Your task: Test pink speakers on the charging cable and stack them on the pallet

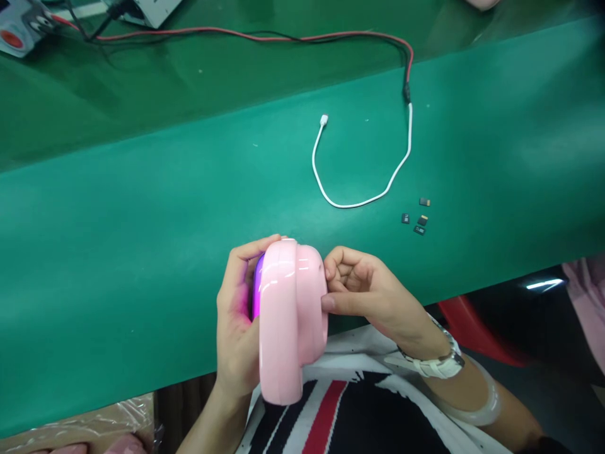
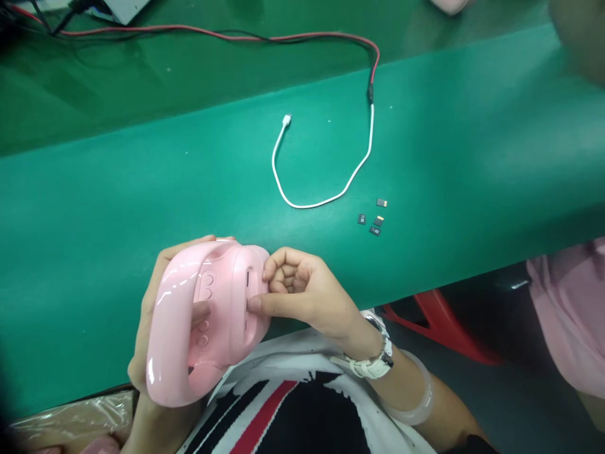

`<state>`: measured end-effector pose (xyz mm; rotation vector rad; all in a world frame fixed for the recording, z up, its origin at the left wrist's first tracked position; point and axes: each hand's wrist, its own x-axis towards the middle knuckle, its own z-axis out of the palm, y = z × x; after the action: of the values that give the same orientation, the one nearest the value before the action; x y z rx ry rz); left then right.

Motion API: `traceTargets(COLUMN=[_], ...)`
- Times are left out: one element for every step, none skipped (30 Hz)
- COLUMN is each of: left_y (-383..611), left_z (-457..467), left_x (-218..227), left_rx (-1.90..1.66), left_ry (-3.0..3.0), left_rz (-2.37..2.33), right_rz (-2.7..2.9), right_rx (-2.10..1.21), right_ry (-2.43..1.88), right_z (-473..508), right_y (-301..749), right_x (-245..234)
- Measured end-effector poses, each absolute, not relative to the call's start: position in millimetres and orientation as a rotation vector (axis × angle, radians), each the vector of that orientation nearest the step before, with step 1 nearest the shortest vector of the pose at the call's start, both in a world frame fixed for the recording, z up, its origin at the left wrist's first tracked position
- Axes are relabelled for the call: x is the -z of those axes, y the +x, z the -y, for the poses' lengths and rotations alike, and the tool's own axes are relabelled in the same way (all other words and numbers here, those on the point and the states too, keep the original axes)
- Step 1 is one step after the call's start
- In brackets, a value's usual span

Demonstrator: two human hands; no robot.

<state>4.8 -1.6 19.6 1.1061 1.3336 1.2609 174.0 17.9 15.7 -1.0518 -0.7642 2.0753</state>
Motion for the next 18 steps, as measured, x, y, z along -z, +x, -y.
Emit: traceTargets(left_y=[4.3,3.8,3.3,3.0,2.7,2.6,2.5,2.6,2.8,3.0,3.1,3.3,3.4,3.4,3.4,3.3,3.3,3.3], left_z=[2.3,2.8,3.1,3.1,2.8,2.4,2.0,1.6,1.4,1.5,1.7,2.1,2.5,2.9,3.2,3.3,3.2,3.0], left_x=[-19.1,-18.8,-18.6,-18.6,-18.6,-18.7,-18.8,-18.9,-18.9,-18.8,-18.7,-18.7,-18.6,-18.6,-18.6,-18.6,-18.7,-18.9], left_rx=[-1.268,-1.272,-1.272,-1.268,-1.264,-1.262,-1.265,-1.266,-1.266,-1.264,-1.255,-1.246,-1.239,-1.233,-1.233,-1.236,-1.236,-1.236], left_ry=[1.142,1.175,1.194,1.198,1.198,1.197,1.2,1.205,1.205,1.198,1.182,1.161,1.139,1.122,1.115,1.114,1.113,1.116], left_rz=[-1.303,-1.276,-1.259,-1.256,-1.262,-1.269,-1.273,-1.277,-1.279,-1.281,-1.285,-1.285,-1.283,-1.277,-1.266,-1.255,-1.254,-1.26], right_rz=[0.765,0.765,0.762,0.758,0.754,0.751,0.751,0.751,0.75,0.748,0.747,0.745,0.743,0.741,0.739,0.736,0.733,0.732], right_rx=[-2.075,-2.076,-2.077,-2.078,-2.08,-2.081,-2.083,-2.084,-2.082,-2.081,-2.081,-2.082,-2.082,-2.083,-2.085,-2.087,-2.088,-2.088], right_ry=[-1.057,-1.06,-1.061,-1.062,-1.062,-1.061,-1.06,-1.059,-1.058,-1.057,-1.056,-1.053,-1.048,-1.046,-1.044,-1.044,-1.047,-1.051], right_z=[-18.2,-18.4,-18.4,-18.5,-18.4,-18.4,-18.3,-18.3,-18.3,-18.3,-18.2,-18.2,-18.1,-18.0,-18.0,-18.0,-18.2,-18.5], right_y=[173.9,173.9,173.7,173.6,173.6,173.5,173.5,173.6,173.6,173.7,173.7,173.8,173.9,174.0,174.2,174.3,174.5,174.6], right_x=[-15.8,-16.0,-16.3,-16.4,-16.5,-16.5,-16.4,-16.2,-16.1,-15.9,-15.8,-15.9,-16.0,-16.2,-16.5,-16.8,-17.0,-17.0])
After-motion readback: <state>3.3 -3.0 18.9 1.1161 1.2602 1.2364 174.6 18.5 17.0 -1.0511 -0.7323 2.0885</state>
